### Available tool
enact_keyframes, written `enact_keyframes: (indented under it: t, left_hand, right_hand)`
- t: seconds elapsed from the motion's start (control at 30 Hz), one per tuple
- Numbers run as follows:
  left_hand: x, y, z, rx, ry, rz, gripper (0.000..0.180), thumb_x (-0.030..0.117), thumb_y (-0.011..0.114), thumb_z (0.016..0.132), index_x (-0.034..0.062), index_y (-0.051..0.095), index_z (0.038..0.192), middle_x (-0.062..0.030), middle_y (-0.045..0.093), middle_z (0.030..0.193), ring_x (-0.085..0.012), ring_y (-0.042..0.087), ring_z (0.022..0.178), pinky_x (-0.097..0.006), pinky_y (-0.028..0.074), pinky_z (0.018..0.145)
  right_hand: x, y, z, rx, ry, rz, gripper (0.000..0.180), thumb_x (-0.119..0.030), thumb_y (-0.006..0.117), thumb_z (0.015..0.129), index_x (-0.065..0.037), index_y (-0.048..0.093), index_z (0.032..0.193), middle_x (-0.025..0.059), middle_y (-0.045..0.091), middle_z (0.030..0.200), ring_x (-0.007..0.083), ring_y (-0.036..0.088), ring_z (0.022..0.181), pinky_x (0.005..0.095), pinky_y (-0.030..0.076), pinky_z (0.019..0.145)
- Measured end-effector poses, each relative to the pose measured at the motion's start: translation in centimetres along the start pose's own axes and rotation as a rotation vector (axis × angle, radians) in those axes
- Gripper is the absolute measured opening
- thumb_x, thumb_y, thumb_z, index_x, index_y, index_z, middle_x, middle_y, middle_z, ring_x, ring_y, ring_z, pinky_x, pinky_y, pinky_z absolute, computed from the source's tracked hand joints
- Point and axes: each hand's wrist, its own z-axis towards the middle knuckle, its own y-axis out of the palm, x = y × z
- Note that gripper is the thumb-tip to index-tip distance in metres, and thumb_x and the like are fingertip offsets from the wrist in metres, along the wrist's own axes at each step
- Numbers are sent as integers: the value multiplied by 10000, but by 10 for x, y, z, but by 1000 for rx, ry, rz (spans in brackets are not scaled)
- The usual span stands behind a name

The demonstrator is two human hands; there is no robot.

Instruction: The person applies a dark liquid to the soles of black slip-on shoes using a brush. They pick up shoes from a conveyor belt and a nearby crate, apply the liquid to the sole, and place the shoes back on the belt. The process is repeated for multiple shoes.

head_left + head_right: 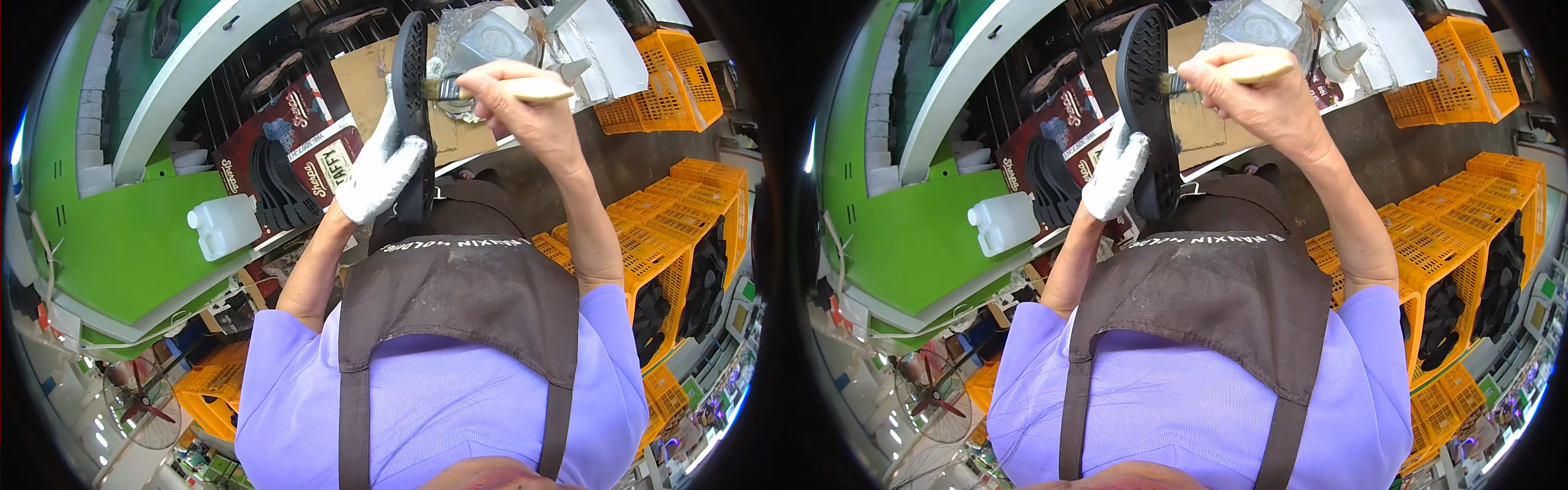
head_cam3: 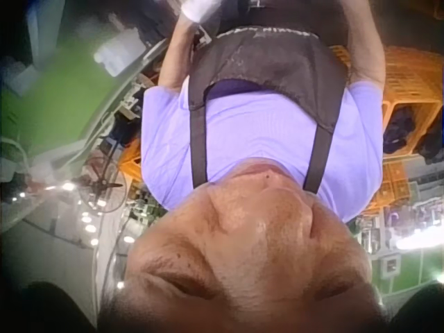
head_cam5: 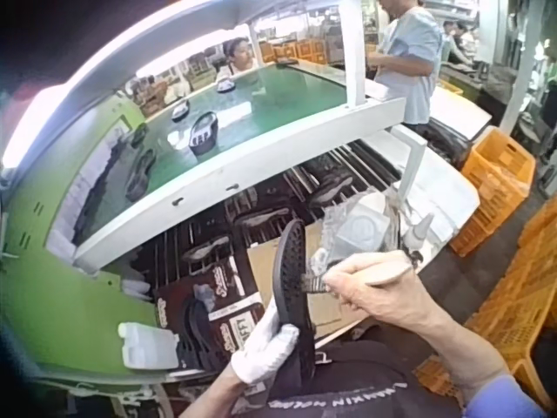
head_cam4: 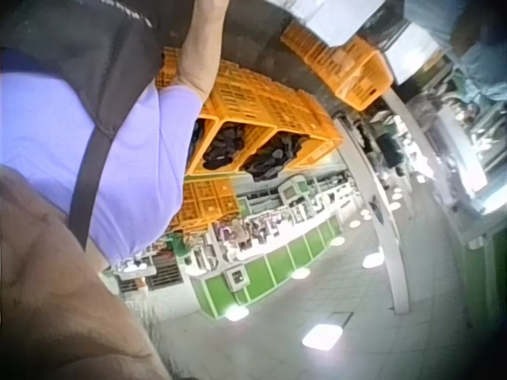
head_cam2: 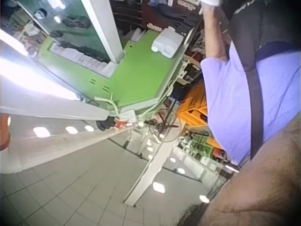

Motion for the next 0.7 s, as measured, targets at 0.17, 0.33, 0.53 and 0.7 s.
enact_keyframes:
  t: [0.17,0.33,0.53,0.7]
  left_hand:
    - [11,0,0,122,46,28,607,185,452,925,35,161,1436,-103,440,1249,-162,447,1021,-299,384,918]
    - [5,-3,4,195,198,16,550,208,435,942,57,208,1420,-66,471,1166,-129,461,1011,-288,398,901]
    - [3,-14,7,191,421,75,635,397,658,823,31,396,1271,-96,583,1109,-196,575,1010,-330,437,930]
    - [12,-14,3,249,625,712,622,338,747,744,53,485,1231,-125,492,1261,-202,486,1164,-344,437,958]
  right_hand:
    - [-9,2,-10,-188,46,-15,151,-106,647,827,28,676,762,34,627,649,51,532,531,206,421,465]
    - [0,5,-12,-151,-42,-116,122,-115,662,814,4,671,787,20,621,627,50,530,531,211,419,475]
    - [-7,-19,-18,-143,36,98,161,-148,630,859,-12,683,793,9,599,586,41,520,473,176,405,411]
    - [-5,-24,-22,43,4,254,194,-212,650,863,-24,689,835,4,595,591,30,521,484,151,398,423]
